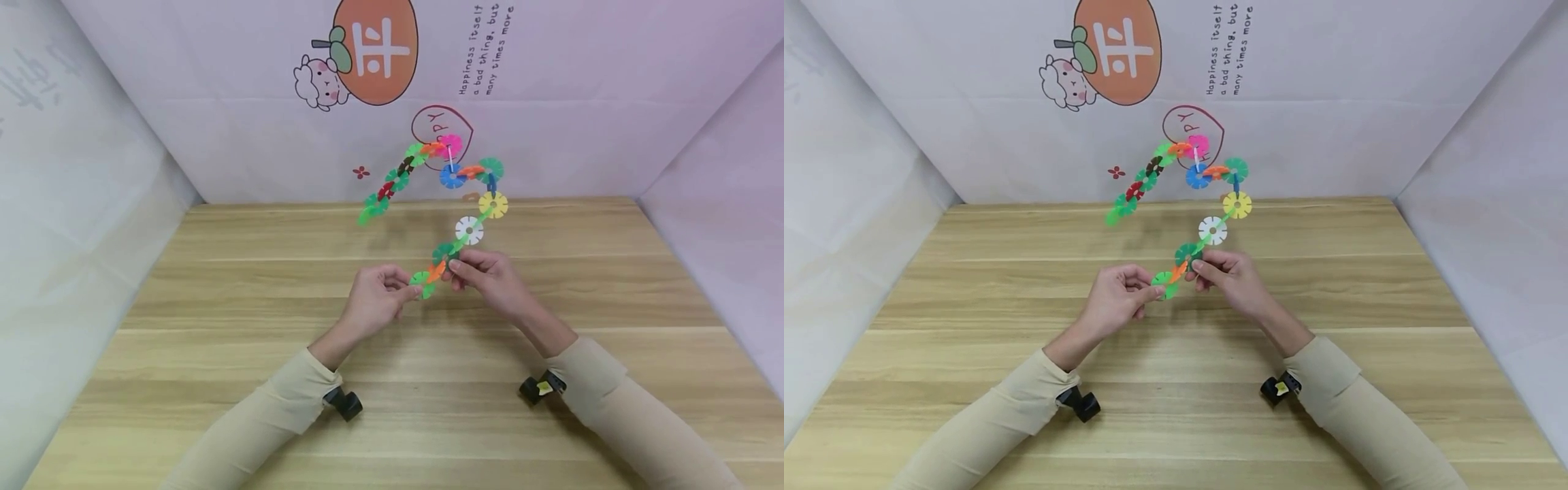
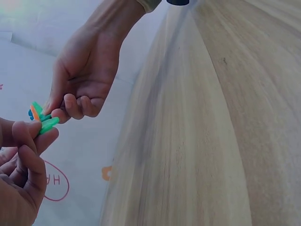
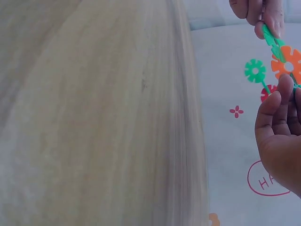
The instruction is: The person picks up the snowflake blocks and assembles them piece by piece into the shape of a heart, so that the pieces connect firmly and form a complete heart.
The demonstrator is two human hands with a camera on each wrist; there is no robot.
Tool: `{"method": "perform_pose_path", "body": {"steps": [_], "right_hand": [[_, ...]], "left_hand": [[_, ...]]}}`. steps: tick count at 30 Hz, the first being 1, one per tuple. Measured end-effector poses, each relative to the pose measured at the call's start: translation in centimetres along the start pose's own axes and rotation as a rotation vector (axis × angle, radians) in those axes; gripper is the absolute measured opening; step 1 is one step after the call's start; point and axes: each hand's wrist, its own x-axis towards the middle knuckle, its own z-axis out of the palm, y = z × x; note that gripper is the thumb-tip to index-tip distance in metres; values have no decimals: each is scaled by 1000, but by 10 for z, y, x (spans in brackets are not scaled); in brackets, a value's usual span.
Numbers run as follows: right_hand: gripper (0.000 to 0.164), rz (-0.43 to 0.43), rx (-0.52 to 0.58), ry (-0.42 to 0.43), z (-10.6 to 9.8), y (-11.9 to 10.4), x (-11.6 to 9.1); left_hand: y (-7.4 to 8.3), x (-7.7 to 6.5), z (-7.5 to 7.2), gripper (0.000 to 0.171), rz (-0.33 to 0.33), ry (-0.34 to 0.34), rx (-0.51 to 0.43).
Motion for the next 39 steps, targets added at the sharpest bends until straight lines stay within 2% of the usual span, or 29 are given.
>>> {"method": "perform_pose_path", "body": {"steps": [6, 10, 14, 16, 18, 22, 25, 27, 29, 33, 39], "right_hand": [[27, 10, -10, -2, 1, -1, -1], [25, -15, -15, 11, 0, -2, 0], [23, -27, -5, 20, -3, 0, 2], [22, -31, 4, 11, -6, 2, 3], [22, -25, 12, 4, -11, 3, 3], [24, -20, 7, -21, -19, 3, 1], [25, -24, -2, -57, -25, 2, 0], [25, -32, 5, -88, -26, 3, -1], [24, -35, 6, -111, -28, 4, -1], [23, -28, 2, -148, -33, 5, -1], [22, -25, -29, -180, -42, 6, -1]], "left_hand": [[-2, 1, 0, 6, -33, 5, -16], [-6, 3, -3, 6, -26, -24, -29], [-9, 8, -14, 13, -31, -98, -14], [-12, 11, -25, 18, -50, -105, 14], [-14, 15, -38, 24, -84, -62, 47], [-20, 27, -66, 40, -147, 74, 78], [-22, 37, -81, 54, -182, 106, 72], [-22, 42, -88, 60, -191, 80, 64], [-21, 46, -91, 61, -203, 26, 52], [-21, 51, -95, 55, -216, -85, 10], [-20, 51, -96, 47, -204, -183, -31]]}}
